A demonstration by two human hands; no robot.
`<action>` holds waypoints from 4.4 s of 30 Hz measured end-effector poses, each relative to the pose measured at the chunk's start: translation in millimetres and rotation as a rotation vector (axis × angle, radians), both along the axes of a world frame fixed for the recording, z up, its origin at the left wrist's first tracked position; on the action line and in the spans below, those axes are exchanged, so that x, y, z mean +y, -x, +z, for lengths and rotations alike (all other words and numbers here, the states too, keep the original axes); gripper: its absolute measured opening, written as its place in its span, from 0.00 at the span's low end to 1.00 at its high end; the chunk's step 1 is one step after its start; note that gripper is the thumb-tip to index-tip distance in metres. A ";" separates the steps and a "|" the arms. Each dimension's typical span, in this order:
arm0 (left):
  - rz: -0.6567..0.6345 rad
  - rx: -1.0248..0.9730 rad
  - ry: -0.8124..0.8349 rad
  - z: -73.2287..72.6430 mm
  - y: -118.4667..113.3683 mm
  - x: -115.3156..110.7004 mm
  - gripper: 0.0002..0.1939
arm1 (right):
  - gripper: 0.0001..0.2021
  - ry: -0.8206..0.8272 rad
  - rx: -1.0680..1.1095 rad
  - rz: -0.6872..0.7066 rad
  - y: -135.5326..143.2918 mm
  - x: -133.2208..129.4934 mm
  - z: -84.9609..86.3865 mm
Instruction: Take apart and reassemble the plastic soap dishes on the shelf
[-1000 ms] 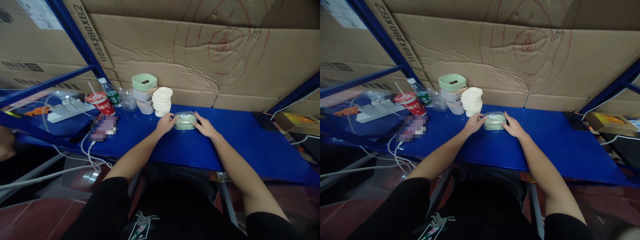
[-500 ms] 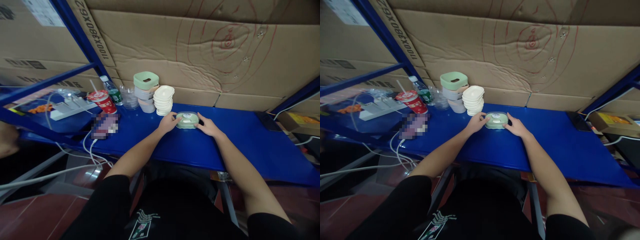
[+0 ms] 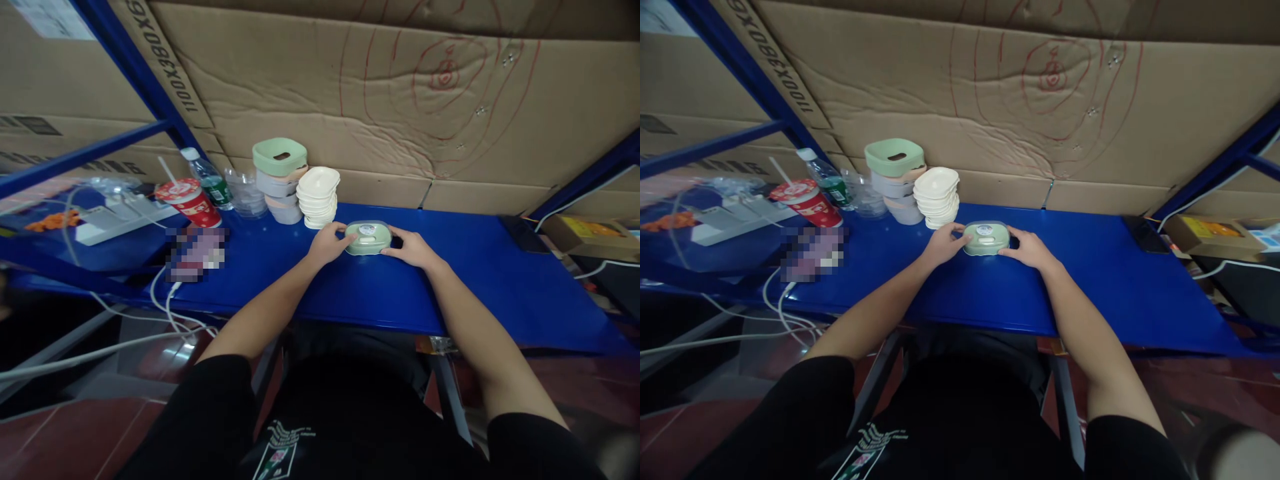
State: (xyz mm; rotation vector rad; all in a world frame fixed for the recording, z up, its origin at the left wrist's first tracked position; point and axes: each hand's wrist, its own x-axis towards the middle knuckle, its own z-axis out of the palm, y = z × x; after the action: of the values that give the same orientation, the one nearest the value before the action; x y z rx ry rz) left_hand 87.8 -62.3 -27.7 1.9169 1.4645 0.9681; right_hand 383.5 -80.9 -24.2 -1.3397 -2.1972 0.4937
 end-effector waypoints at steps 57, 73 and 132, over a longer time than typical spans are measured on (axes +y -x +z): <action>0.042 0.070 -0.719 43.7 54.2 27.6 0.09 | 0.40 -0.147 0.302 -0.649 -79.1 35.1 -17.4; -0.465 0.364 -0.372 31.7 27.8 -0.8 0.22 | 0.25 -0.005 -0.038 -0.031 0.9 1.1 -6.9; -0.401 0.195 -0.439 27.4 36.4 -8.8 0.28 | 0.21 0.037 -0.097 -0.163 6.7 2.8 -1.9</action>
State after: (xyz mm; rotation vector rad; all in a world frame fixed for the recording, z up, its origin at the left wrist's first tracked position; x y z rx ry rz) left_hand 51.3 -71.1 -0.3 2.5579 0.9475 0.9870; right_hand 376.8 -78.1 -26.0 -1.5772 -2.1413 0.4184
